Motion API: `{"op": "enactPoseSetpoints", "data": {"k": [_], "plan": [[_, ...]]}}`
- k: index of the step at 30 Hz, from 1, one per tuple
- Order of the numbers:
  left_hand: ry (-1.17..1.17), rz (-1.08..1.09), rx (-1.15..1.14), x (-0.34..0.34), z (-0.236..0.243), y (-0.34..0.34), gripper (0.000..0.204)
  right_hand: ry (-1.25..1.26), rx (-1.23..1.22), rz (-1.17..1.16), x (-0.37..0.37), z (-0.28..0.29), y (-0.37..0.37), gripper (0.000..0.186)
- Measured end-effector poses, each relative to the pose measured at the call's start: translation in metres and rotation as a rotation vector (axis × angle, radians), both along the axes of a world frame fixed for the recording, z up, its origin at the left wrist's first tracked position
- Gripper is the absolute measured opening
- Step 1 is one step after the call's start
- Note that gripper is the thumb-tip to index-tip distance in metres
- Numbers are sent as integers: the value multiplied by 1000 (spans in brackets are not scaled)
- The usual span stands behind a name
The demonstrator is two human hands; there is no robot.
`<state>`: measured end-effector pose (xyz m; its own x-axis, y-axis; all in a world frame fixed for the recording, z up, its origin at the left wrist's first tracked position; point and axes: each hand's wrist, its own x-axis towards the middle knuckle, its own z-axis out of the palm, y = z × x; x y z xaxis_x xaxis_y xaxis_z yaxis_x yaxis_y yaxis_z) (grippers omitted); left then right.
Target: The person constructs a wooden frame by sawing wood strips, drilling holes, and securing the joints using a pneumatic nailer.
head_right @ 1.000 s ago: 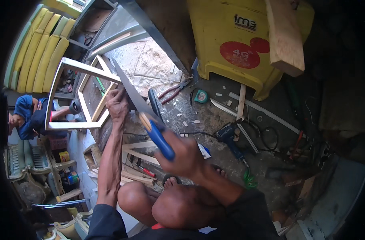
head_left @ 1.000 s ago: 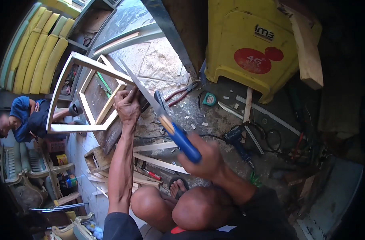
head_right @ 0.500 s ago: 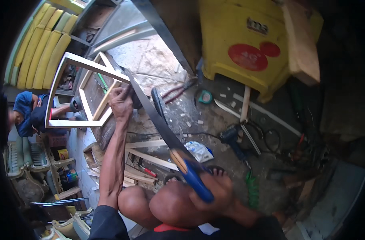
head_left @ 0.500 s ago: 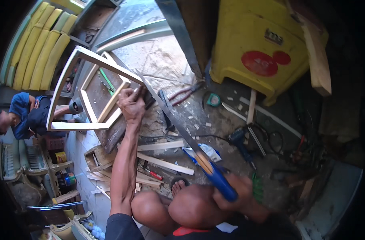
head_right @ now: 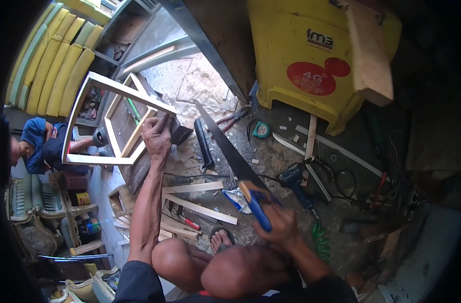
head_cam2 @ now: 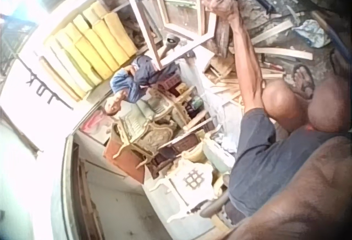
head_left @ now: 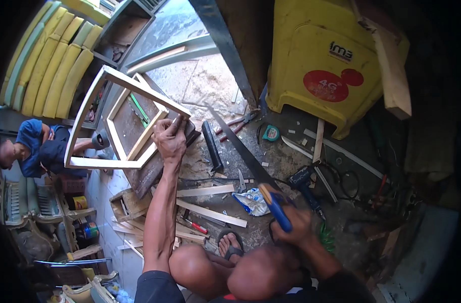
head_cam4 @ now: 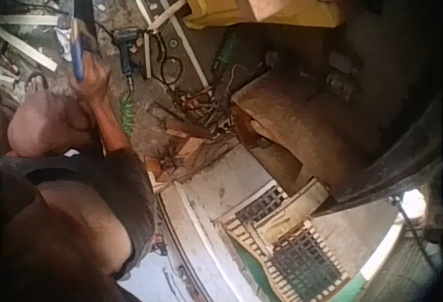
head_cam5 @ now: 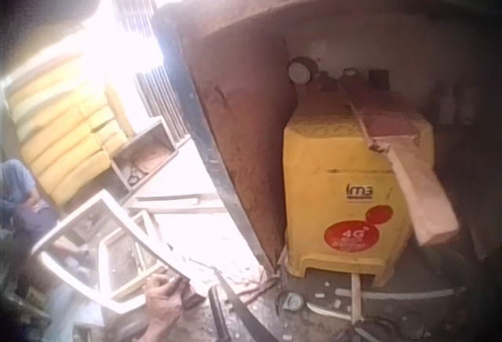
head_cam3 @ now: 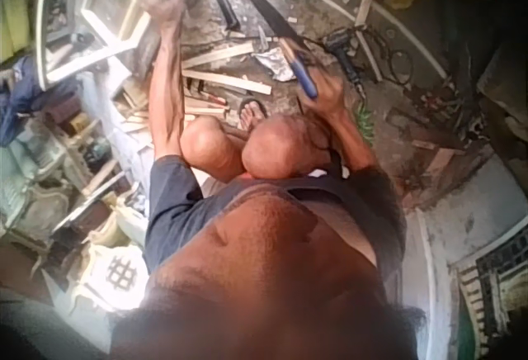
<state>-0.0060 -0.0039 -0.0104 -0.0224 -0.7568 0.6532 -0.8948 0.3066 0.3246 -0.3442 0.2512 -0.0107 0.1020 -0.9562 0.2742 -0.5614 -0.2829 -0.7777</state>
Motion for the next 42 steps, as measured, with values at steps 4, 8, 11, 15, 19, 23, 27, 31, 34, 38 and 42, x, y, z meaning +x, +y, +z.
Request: {"op": "enactPoseSetpoints", "data": {"k": [4,8,11,15,19,23,27,31,34,38,42], "plan": [[0,-119,-34,20,-12,-3,27,271,-51,190,23,-84,-73,49],[110,-97,169,-13,22,47,36,492,-40,185,15,-126,-82,42],[389,-107,235,0,60,114,25,328,137,241,13,-112,-56,44],[863,95,247,-5,89,203,29,294,213,190,-18,-100,-3,45],[1044,-15,413,15,88,248,29,307,340,165,-36,-96,30,45],[1102,-20,446,14,39,270,38,498,226,-27,-42,-87,48,55],[1041,-133,559,-11,-19,264,26,581,273,-165,-73,-107,48,79],[1336,-266,649,-29,-24,270,7,587,437,-111,-64,-127,9,94],[1309,-393,663,-30,-3,264,11,621,695,-194,-51,-109,-19,93],[1496,-752,455,-6,-85,266,24,454,642,-245,-44,-75,-30,62],[1179,-644,498,-15,-95,265,30,194,641,-119,-50,-19,-31,38]]}}
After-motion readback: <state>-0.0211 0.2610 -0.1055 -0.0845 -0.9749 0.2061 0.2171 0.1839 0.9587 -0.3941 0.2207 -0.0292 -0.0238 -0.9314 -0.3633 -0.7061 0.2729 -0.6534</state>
